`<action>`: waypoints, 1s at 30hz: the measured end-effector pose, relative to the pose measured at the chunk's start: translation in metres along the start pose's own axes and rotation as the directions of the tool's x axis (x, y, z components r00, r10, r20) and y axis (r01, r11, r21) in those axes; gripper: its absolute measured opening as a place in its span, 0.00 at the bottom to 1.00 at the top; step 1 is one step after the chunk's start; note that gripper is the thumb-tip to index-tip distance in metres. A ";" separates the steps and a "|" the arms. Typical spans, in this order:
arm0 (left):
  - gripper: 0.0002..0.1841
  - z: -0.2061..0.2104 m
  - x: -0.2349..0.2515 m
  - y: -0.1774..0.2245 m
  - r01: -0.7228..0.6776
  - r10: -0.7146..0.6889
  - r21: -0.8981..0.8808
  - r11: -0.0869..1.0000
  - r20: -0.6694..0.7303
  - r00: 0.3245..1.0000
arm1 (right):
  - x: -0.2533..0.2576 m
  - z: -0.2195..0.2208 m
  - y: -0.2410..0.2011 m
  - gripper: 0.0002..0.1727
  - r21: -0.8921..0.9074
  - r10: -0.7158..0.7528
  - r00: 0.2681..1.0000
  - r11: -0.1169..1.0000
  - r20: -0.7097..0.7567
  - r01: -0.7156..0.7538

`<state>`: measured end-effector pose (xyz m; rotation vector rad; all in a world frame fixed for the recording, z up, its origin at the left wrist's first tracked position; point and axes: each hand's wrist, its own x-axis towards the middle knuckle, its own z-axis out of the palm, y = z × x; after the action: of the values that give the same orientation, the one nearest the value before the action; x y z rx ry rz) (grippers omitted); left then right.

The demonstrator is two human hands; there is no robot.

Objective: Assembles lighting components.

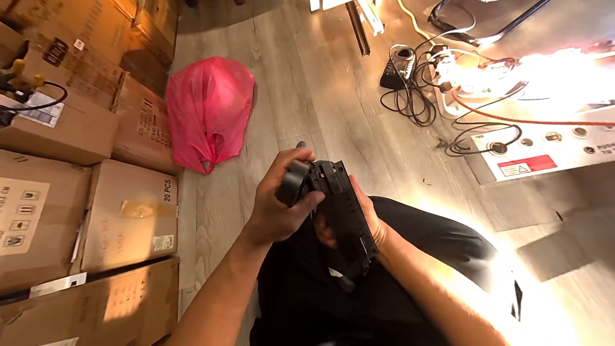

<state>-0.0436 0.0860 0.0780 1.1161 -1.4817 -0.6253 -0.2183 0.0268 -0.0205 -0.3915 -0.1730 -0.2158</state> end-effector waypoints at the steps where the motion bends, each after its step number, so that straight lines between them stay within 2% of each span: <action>1: 0.36 0.000 0.000 0.000 0.001 -0.001 -0.006 1.000 -0.004 1.000 | 0.000 0.000 0.000 0.46 -0.002 -0.002 1.000 1.000 -0.002 0.002; 9: 0.36 0.010 -0.003 -0.008 -0.001 -0.006 -0.063 0.998 -0.106 0.994 | 0.000 -0.002 -0.004 0.52 -0.119 -0.039 0.998 0.992 -0.039 0.034; 18: 0.35 0.013 -0.008 -0.007 -0.004 -0.010 -0.093 0.996 -0.147 0.989 | 0.001 0.002 -0.005 0.51 -0.161 -0.046 0.997 0.986 -0.068 0.035; 27: 0.34 0.012 -0.012 -0.006 0.050 -0.051 -0.013 0.999 -0.144 0.988 | 0.001 -0.001 -0.006 0.44 -0.130 -0.064 0.997 0.990 -0.053 0.057; 30: 0.33 0.011 -0.012 -0.007 0.028 -0.030 -0.020 0.999 -0.140 0.990 | 0.002 -0.002 -0.006 0.44 -0.108 -0.057 0.998 0.993 -0.034 0.053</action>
<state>-0.0532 0.0918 0.0639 1.1460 -1.3395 -0.5673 -0.2180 0.0202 -0.0201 -0.4891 -0.1367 -0.2874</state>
